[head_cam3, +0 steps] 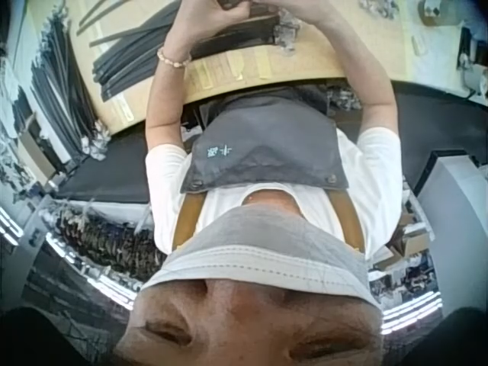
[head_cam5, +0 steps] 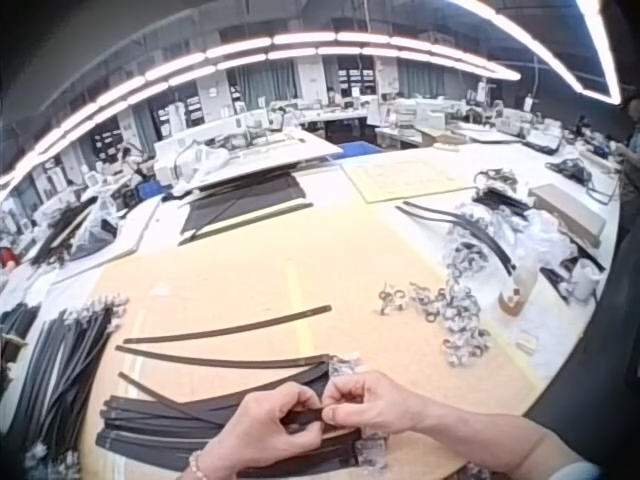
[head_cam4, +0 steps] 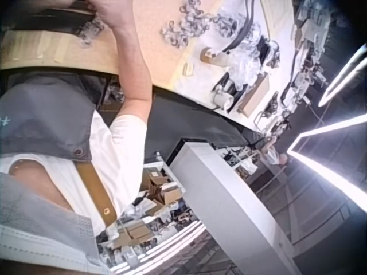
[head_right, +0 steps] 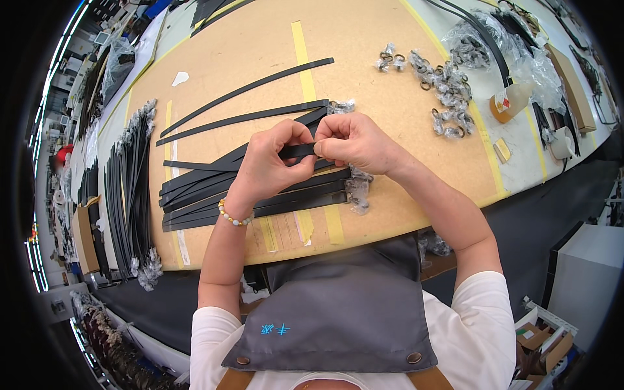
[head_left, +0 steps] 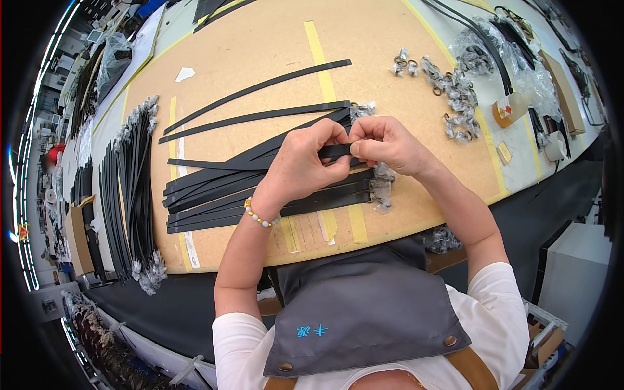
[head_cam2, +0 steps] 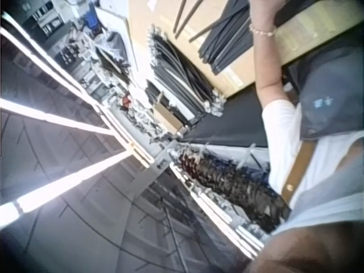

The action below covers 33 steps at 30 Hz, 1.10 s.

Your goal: The worker is attaching metal rings and buckles to black leather or synthetic straps at a workshop table.

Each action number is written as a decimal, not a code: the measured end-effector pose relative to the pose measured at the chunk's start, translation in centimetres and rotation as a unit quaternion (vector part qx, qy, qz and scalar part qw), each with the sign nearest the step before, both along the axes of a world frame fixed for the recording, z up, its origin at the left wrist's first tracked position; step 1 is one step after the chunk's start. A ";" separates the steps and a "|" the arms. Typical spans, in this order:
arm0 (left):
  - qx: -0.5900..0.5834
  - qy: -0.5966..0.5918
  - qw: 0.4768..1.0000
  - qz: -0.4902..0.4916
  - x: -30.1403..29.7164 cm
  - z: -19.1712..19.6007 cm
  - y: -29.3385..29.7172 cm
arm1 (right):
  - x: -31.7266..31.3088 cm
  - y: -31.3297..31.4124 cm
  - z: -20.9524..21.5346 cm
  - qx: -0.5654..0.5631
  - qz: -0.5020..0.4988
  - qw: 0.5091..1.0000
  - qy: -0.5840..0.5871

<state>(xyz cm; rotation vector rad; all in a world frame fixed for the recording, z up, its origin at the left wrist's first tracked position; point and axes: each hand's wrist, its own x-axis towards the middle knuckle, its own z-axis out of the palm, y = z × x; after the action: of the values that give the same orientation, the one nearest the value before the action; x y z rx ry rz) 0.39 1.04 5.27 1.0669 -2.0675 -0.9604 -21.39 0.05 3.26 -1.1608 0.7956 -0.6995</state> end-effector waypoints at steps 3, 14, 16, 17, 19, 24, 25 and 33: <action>0.008 -0.008 1.000 -0.002 0.0 0.0 0.0 | 0.0 0.0 0.0 -0.001 0.002 1.000 0.000; 0.001 0.017 1.000 -0.010 0.1 0.2 0.1 | 0.2 0.3 -0.3 0.003 -0.009 1.000 -0.011; 0.000 0.016 1.000 -0.017 0.2 0.2 0.0 | 0.2 0.3 -0.2 0.001 -0.013 1.000 -0.006; -0.028 0.018 0.999 -0.026 0.3 0.0 -0.1 | 0.3 0.3 -0.2 0.001 -0.013 1.000 -0.006; -0.056 0.020 0.998 -0.035 0.4 -0.3 -0.2 | 0.3 0.3 -0.1 0.007 -0.007 1.000 -0.008; -0.106 0.020 0.993 -0.042 0.3 -0.2 -0.2 | 0.1 0.2 0.2 0.021 0.015 1.000 -0.014; -0.106 0.020 0.993 -0.042 0.3 -0.3 -0.1 | 0.0 0.2 0.3 0.021 0.023 0.999 -0.009; -0.120 -0.010 0.992 -0.045 0.3 0.0 0.2 | -0.3 0.0 0.8 -0.021 0.090 0.994 0.051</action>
<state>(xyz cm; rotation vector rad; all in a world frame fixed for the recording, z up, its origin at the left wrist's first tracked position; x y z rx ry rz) 0.67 1.20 5.25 0.8692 -2.1980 -0.7227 -21.70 0.04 4.05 -1.2970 0.7540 -0.5121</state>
